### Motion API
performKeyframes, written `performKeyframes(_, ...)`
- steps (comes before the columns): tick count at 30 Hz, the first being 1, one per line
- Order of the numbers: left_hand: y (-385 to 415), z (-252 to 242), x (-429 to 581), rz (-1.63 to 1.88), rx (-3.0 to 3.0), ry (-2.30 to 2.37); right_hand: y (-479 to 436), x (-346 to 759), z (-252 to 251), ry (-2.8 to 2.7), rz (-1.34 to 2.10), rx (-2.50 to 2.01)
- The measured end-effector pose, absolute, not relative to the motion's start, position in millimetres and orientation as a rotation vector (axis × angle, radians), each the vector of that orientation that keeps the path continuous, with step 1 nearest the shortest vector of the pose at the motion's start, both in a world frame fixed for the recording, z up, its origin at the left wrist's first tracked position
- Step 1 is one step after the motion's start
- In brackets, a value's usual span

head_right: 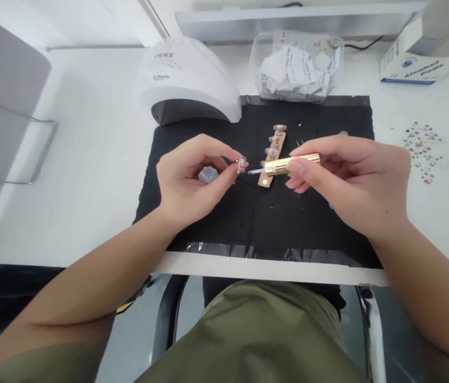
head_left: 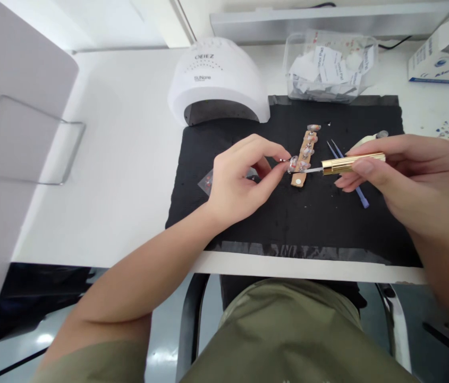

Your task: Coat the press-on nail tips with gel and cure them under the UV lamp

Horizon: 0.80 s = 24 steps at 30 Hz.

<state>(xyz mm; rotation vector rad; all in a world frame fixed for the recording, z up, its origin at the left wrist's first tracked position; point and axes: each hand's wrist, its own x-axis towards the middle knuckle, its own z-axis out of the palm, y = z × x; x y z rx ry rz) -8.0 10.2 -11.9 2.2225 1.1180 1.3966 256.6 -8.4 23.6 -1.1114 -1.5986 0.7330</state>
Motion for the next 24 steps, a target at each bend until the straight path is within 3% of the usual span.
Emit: performKeyframes(24,10.3,-12.6,-7.3,1.406,2.212,1.055,-5.4,251.5,21.9,-1.508,0.712,-1.092)
